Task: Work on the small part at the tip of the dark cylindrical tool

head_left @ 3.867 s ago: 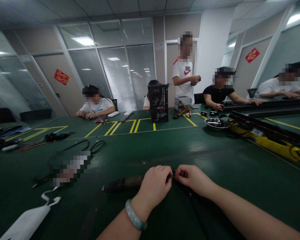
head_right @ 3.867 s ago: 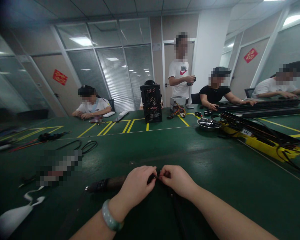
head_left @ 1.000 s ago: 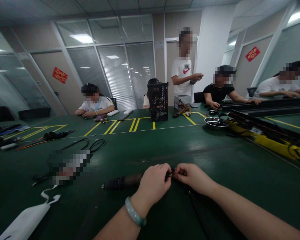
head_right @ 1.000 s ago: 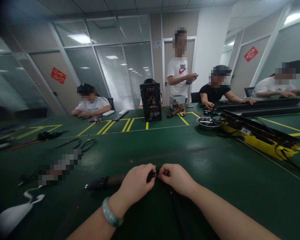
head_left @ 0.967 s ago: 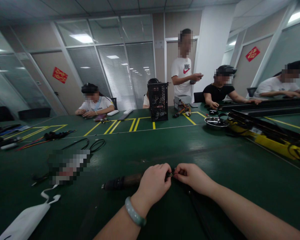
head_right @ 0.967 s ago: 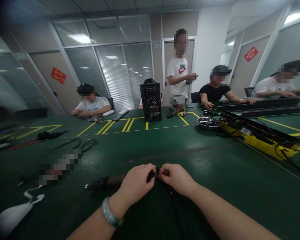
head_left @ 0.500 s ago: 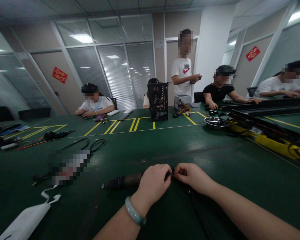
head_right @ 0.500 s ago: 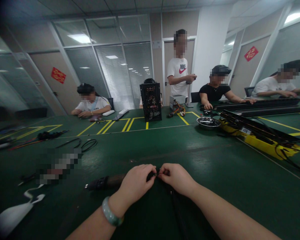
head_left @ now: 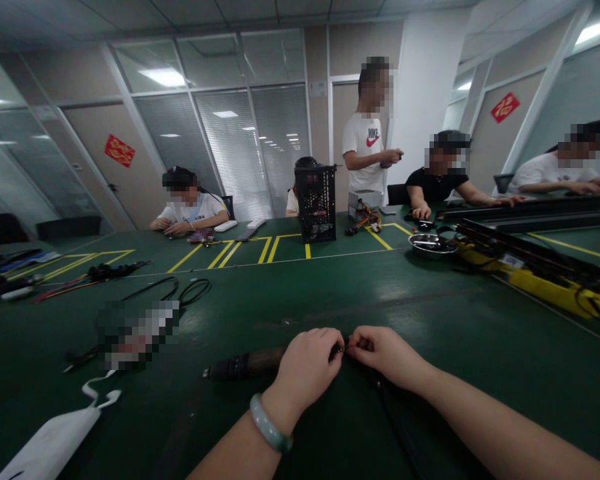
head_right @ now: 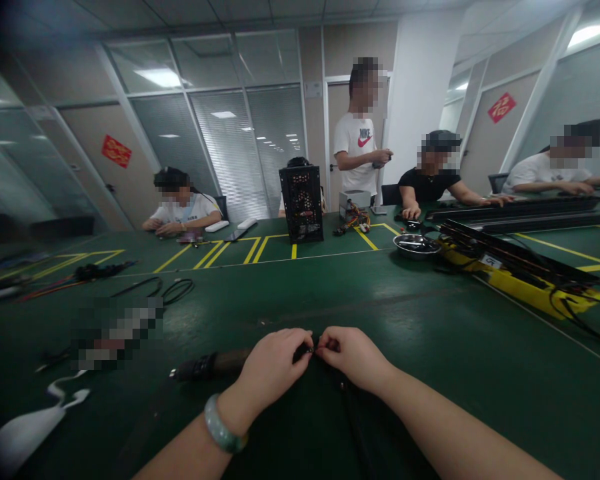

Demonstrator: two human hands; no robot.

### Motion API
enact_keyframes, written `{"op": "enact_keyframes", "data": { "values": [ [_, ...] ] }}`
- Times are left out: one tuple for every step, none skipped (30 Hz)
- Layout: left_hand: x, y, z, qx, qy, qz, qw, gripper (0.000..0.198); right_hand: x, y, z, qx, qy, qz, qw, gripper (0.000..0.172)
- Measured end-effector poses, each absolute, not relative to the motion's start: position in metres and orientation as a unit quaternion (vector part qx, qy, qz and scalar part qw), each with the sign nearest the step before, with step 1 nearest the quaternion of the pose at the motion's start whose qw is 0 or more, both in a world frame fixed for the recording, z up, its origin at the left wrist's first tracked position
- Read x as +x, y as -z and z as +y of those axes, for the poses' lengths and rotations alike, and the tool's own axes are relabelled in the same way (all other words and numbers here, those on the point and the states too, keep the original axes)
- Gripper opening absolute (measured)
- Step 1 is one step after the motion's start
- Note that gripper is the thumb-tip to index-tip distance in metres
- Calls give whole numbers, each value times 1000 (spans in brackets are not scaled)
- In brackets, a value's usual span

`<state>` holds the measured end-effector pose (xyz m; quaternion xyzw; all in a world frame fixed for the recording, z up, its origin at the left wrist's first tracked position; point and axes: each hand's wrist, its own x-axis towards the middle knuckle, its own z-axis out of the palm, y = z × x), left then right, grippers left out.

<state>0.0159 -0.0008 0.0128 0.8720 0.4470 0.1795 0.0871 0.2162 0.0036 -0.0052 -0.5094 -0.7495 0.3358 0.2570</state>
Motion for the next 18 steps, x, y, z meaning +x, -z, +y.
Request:
{"op": "enact_keyframes", "data": {
  "values": [
    [16, -14, -1, 875, -177, 443, 88, 13, 216, 5, 3, -510, -337, -749, 256, 13],
    [16, -14, -1, 877, -175, 439, 89, 14, 216, 5, 3, -511, -337, -748, 255, 13],
    [16, -15, -2, 878, -175, 436, 89, 15, 216, 5, 3, -512, -336, -748, 256, 13],
    [16, -15, -2, 878, -177, 436, 88, 16, 216, 5, 3, -512, -336, -748, 256, 13],
    [15, -15, -2, 877, -179, 438, 88, 17, 215, 4, 3, -512, -337, -748, 257, 13],
    [15, -15, -3, 874, -180, 442, 87, 18, 215, 4, 3, -512, -337, -747, 257, 12],
    [15, -14, -3, 871, -180, 448, 87, 18, 215, 4, 3, -513, -339, -746, 256, 12],
    [15, -13, -2, 869, -178, 453, 86, 18, 215, 4, 3, -512, -343, -745, 255, 12],
    [16, -13, -2, 868, -175, 457, 86, 16, 215, 4, 3, -512, -346, -744, 254, 12],
    [16, -12, -2, 867, -172, 460, 86, 14, 215, 4, 3, -511, -348, -744, 255, 12],
    [16, -12, -1, 867, -170, 461, 85, 12, 216, 4, 3, -511, -349, -743, 257, 12],
    [16, -12, -1, 868, -168, 460, 85, 10, 216, 4, 3, -510, -349, -742, 259, 12],
    [17, -12, -1, 869, -167, 458, 84, 9, 216, 5, 3, -510, -349, -742, 261, 12],
    [17, -12, 0, 871, -167, 455, 84, 9, 216, 6, 4, -511, -347, -741, 263, 12],
    [17, -12, 0, 873, -166, 451, 84, 10, 216, 6, 4, -511, -345, -742, 265, 12],
    [17, -13, -1, 874, -167, 448, 84, 10, 216, 7, 4, -510, -345, -742, 265, 12],
    [17, -14, -1, 876, -168, 445, 85, 11, 217, 8, 4, -509, -345, -742, 266, 12],
    [17, -14, -1, 876, -168, 444, 85, 12, 217, 9, 4, -509, -343, -744, 266, 12]
  ]
}}
